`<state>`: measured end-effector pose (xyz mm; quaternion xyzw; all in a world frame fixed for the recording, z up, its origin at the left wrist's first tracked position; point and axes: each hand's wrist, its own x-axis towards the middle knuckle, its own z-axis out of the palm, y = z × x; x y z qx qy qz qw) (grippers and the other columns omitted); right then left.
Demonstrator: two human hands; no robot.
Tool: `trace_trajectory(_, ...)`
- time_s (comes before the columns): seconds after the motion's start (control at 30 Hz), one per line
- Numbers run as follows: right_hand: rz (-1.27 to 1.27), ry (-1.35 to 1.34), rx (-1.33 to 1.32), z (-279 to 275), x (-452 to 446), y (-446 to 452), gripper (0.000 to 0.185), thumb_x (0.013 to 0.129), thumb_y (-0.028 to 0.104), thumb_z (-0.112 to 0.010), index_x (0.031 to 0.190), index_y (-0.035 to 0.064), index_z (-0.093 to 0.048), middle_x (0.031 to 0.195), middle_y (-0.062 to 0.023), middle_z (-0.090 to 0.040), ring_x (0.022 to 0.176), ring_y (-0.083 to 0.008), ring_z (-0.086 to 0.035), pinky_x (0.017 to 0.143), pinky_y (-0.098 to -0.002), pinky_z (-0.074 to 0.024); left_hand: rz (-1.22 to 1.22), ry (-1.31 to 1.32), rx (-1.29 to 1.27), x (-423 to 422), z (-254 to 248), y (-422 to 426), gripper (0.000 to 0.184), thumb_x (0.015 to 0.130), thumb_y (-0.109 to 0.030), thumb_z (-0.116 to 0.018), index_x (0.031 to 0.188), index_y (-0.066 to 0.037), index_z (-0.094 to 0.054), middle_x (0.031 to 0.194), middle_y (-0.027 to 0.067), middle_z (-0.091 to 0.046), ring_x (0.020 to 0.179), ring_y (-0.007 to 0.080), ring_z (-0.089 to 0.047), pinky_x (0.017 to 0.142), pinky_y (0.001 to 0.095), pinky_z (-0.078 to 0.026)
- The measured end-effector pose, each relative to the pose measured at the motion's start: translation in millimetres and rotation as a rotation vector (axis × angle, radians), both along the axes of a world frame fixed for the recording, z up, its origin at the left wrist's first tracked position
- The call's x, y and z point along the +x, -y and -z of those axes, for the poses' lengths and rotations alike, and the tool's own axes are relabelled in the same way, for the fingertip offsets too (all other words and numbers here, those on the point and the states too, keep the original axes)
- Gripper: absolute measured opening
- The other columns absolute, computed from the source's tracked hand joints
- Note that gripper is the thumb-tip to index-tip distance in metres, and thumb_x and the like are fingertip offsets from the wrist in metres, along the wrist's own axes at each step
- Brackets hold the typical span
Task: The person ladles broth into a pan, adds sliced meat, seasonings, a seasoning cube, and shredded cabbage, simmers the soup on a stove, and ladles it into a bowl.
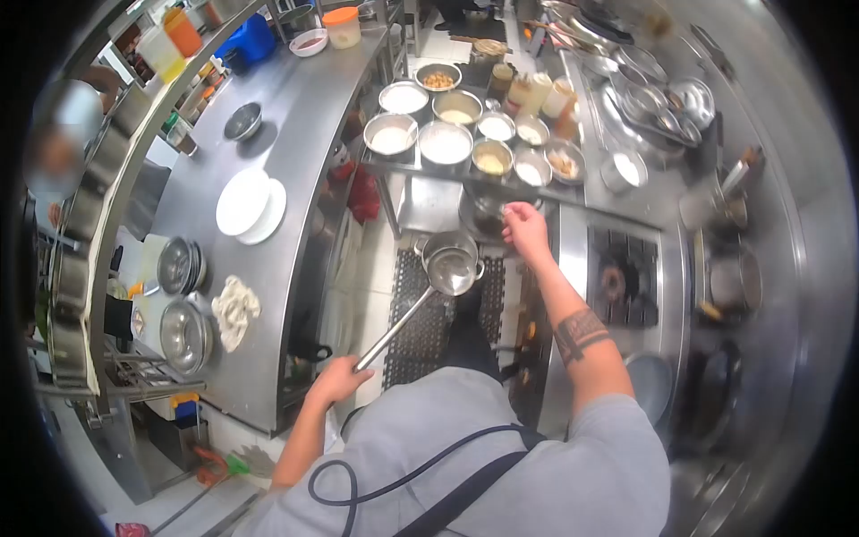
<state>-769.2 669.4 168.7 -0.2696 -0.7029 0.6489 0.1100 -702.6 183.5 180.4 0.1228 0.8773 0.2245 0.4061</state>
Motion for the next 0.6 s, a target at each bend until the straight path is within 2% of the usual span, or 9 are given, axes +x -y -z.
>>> trace_trajectory(0.07,0.036,0.012,0.181,32.3,-84.9,-80.1,0.029,0.096,0.019,-0.068,0.120,0.0020,-0.067,0.083,-0.0050,-0.067,0.062,-0.0113,-0.063,0.051,-0.0289,-0.0506,-0.066,0.049,0.039,-40.4,-33.1,-47.3,0.042,0.092,-0.038,-0.072,0.103,0.002,-0.072,0.091,0.0234,-0.072,0.086,0.0378,-0.070,0.079,0.0453,-0.053)
trace_trajectory(0.13,0.068,0.080,0.365,65.5,-157.0,-144.3,0.044,0.089,0.018,-0.069,0.132,0.0095,-0.066,0.084,-0.0100,-0.070,0.071,-0.0212,-0.068,0.066,-0.0376,-0.0558,-0.155,0.111,0.111,-64.5,-58.3,-81.0,0.038,0.091,-0.039,-0.073,0.100,-0.003,-0.075,0.078,0.0162,-0.070,0.074,0.0284,-0.068,0.071,0.0410,-0.051)
trace_trajectory(0.23,-0.110,0.175,0.679,47.6,-225.5,-186.1,0.057,0.083,0.016,-0.066,0.141,0.0144,-0.063,0.089,-0.0151,-0.072,0.086,-0.0318,-0.071,0.085,-0.0429,-0.0553,-0.212,0.097,0.156,-100.7,-87.3,-122.0,0.034,0.091,-0.035,-0.076,0.103,-0.003,-0.075,0.070,0.0087,-0.063,0.064,0.0199,-0.057,0.065,0.0366,-0.048)
trace_trajectory(0.27,-0.170,0.243,0.680,55.1,-248.6,-199.9,0.058,0.081,0.015,-0.071,0.139,0.0160,-0.064,0.088,-0.0107,-0.070,0.082,-0.0256,-0.069,0.081,-0.0383,-0.0549,-0.229,0.104,0.149,-112.1,-97.2,-134.8,0.034,0.091,-0.035,-0.076,0.103,-0.003,-0.075,0.070,0.0087,-0.063,0.064,0.0199,-0.057,0.065,0.0366,-0.048)
trace_trajectory(0.3,-0.188,0.247,0.672,63.7,-265.3,-213.3,0.058,0.081,0.015,-0.071,0.139,0.0160,-0.064,0.088,-0.0107,-0.070,0.082,-0.0256,-0.069,0.081,-0.0383,-0.0549,-0.288,0.142,0.152,-122.0,-105.8,-145.6,0.032,0.092,-0.033,-0.076,0.103,-0.002,-0.074,0.068,0.0065,-0.059,0.063,0.0174,-0.054,0.063,0.0351,-0.046)
trace_trajectory(0.37,-0.341,0.129,0.748,82.8,-282.6,-233.8,0.045,0.084,0.012,-0.064,0.128,0.0129,-0.071,0.092,-0.0160,-0.073,0.088,-0.0305,-0.072,0.083,-0.0424,-0.0559,-0.356,0.194,0.136,-137.6,-116.3,-163.3,0.031,0.092,-0.030,-0.077,0.103,-0.002,-0.073,0.067,0.0043,-0.056,0.062,0.0148,-0.051,0.060,0.0335,-0.044)
trace_trajectory(0.43,-0.380,0.075,0.752,84.4,-287.5,-249.3,0.032,0.088,0.011,-0.065,0.119,0.0104,-0.074,0.088,-0.0149,-0.073,0.083,-0.0280,-0.073,0.079,-0.0404,-0.0565,-0.403,0.206,0.157,-154.5,-124.1,-178.1,0.030,0.093,-0.029,-0.077,0.101,-0.001,-0.072,0.066,0.0023,-0.052,0.062,0.0123,-0.048,0.058,0.0323,-0.042)
trace_trajectory(0.53,-0.106,0.102,0.375,45.5,-269.0,-266.7,0.019,0.099,0.018,-0.066,0.110,0.0040,-0.073,0.082,-0.0134,-0.072,0.073,-0.0243,-0.073,0.073,-0.0365,-0.0561,-0.480,0.190,0.155,-176.2,-135.3,-201.2,0.030,0.093,-0.028,-0.077,0.093,0.000,-0.068,0.064,0.0024,-0.050,0.060,0.0124,-0.047,0.056,0.0335,-0.041)
trace_trajectory(0.6,-0.089,0.071,0.438,26.2,-245.4,-276.7,0.020,0.100,0.019,-0.065,0.110,0.0034,-0.072,0.084,-0.0141,-0.073,0.075,-0.0252,-0.074,0.074,-0.0372,-0.0561,-0.454,0.119,0.126,-183.7,-130.3,-205.0,0.031,0.093,-0.026,-0.077,0.085,0.000,-0.063,0.064,0.0028,-0.050,0.057,0.0117,-0.047,0.054,0.0334,-0.040)
